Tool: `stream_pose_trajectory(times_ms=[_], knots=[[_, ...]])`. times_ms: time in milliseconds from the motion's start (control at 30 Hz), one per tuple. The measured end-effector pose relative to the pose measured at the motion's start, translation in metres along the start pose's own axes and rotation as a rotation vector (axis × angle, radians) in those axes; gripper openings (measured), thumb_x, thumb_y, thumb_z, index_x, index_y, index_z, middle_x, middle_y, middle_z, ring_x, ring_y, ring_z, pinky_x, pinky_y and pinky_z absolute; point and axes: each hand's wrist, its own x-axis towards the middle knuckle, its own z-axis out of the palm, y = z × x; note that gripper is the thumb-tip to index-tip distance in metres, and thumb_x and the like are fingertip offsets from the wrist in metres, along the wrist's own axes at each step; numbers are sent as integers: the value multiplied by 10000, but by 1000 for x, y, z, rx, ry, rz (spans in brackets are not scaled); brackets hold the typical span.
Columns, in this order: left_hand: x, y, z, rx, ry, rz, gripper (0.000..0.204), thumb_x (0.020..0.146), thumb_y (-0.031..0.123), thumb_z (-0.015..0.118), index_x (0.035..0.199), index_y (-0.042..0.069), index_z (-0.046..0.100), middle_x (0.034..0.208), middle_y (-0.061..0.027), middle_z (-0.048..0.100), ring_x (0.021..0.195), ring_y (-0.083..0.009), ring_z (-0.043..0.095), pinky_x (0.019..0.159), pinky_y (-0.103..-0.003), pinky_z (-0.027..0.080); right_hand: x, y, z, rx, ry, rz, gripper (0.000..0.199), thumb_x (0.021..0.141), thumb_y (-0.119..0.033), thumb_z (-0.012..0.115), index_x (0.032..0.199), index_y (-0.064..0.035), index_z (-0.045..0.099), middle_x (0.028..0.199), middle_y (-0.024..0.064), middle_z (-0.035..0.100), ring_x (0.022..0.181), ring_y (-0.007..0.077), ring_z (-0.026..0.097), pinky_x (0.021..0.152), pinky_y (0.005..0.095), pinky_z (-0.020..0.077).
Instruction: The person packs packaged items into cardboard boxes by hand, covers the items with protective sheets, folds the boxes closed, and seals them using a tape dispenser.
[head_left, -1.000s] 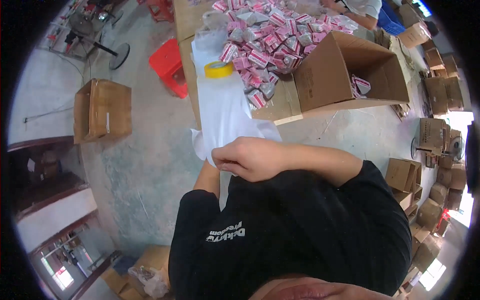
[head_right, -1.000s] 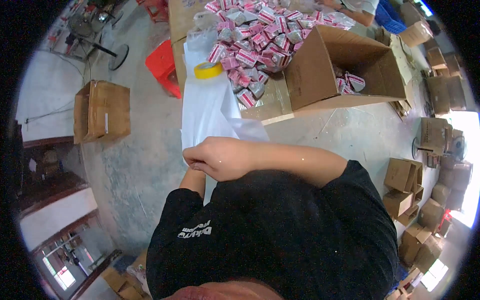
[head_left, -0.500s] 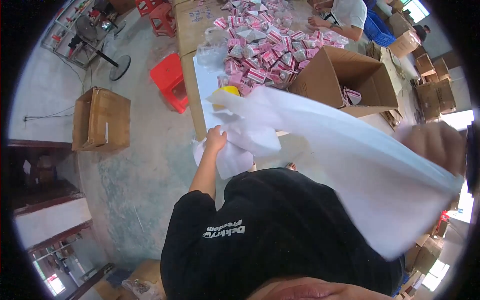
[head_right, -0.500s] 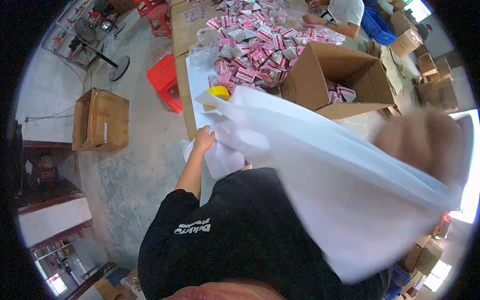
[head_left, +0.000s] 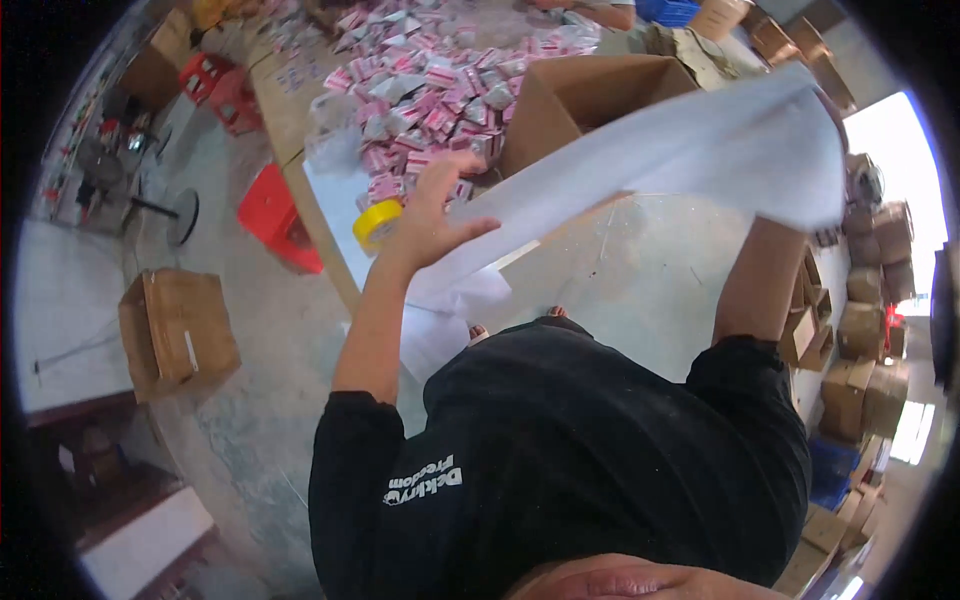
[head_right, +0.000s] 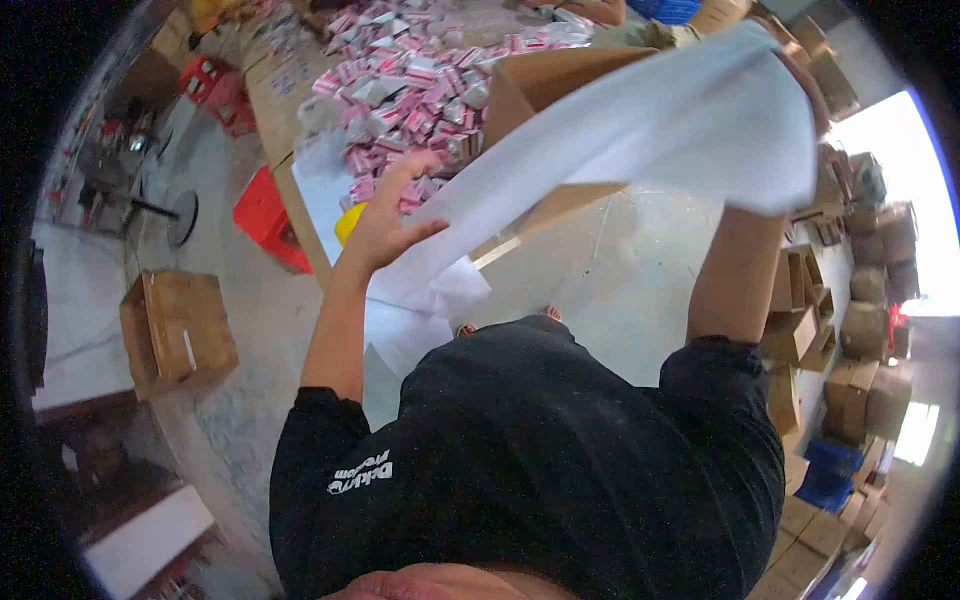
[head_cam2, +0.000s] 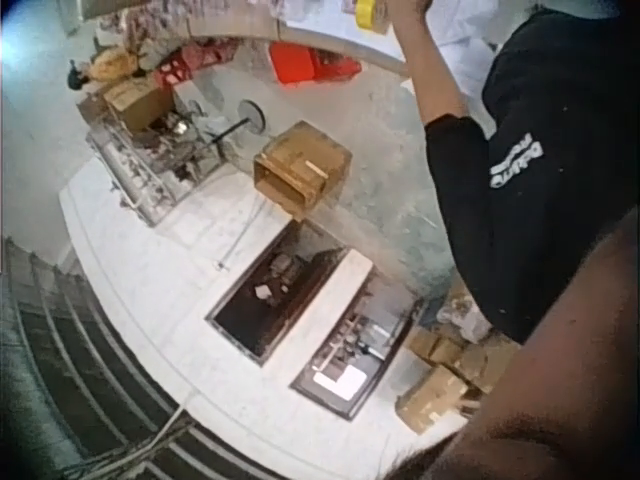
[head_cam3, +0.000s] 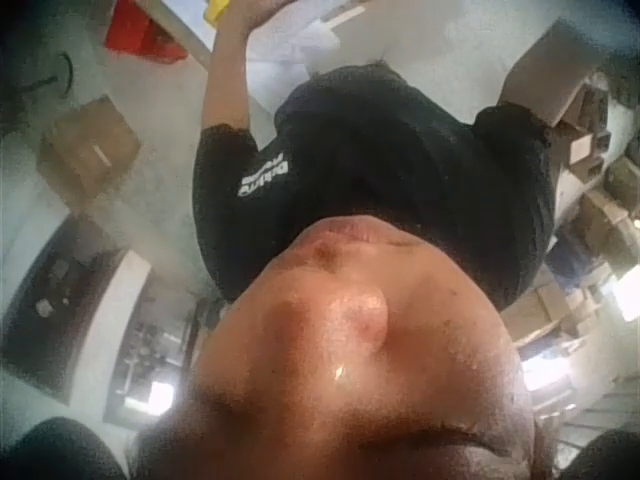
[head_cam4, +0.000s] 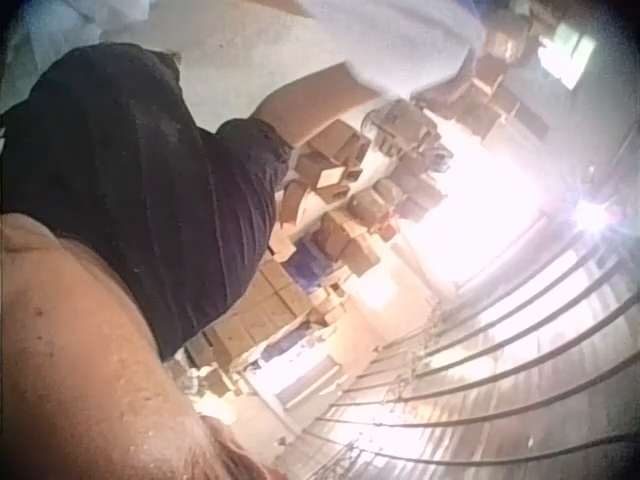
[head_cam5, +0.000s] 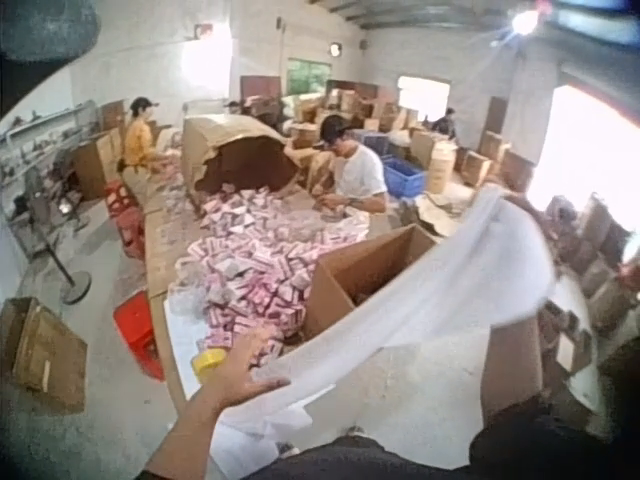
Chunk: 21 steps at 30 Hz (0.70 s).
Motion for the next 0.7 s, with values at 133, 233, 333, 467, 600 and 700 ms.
stream_pose_trajectory(times_ms=[133,233,333,467,600,700], knots=[[39,-15,26,-117,-692,-557,341,896,341,669,995,16,642,848,-47,628,797,-141,593,726,-276,457,24,26,-98,19,265,279,291,936,-111,542,1144,79,612,1159,184,649,1057,266,641,949,390,515],[38,-24,32,-506,-488,-465,253,935,248,626,1007,6,637,788,10,615,746,-72,553,664,-243,431,22,37,-118,92,394,458,294,948,-132,527,1152,64,606,1125,141,657,991,255,654,894,355,529],[71,0,32,-497,-555,-499,218,961,204,581,1025,4,639,843,29,610,769,-48,524,678,-236,427,28,30,-182,-296,355,417,460,929,-251,590,1279,21,467,1182,179,584,1034,279,616,839,352,546],[111,35,7,-882,-242,-599,236,921,133,590,1100,-17,629,964,-34,659,863,-113,610,794,-263,482,60,12,-90,-1955,955,-214,255,937,-116,550,1119,56,599,1052,151,660,907,237,650,817,353,543],[193,100,8,-968,-60,-537,294,883,112,568,1125,-51,611,998,-79,669,914,-165,634,853,-301,495,0,52,-27,-659,845,-1078,100,918,-59,509,993,-4,547,874,120,583,807,199,581,744,323,481],[236,112,11,-1005,1,-518,408,859,141,526,1208,-67,560,1094,-112,651,974,-184,628,900,-311,477,3,109,40,-412,789,-192,320,951,-181,435,1199,16,472,1058,185,574,961,241,579,826,347,501]])
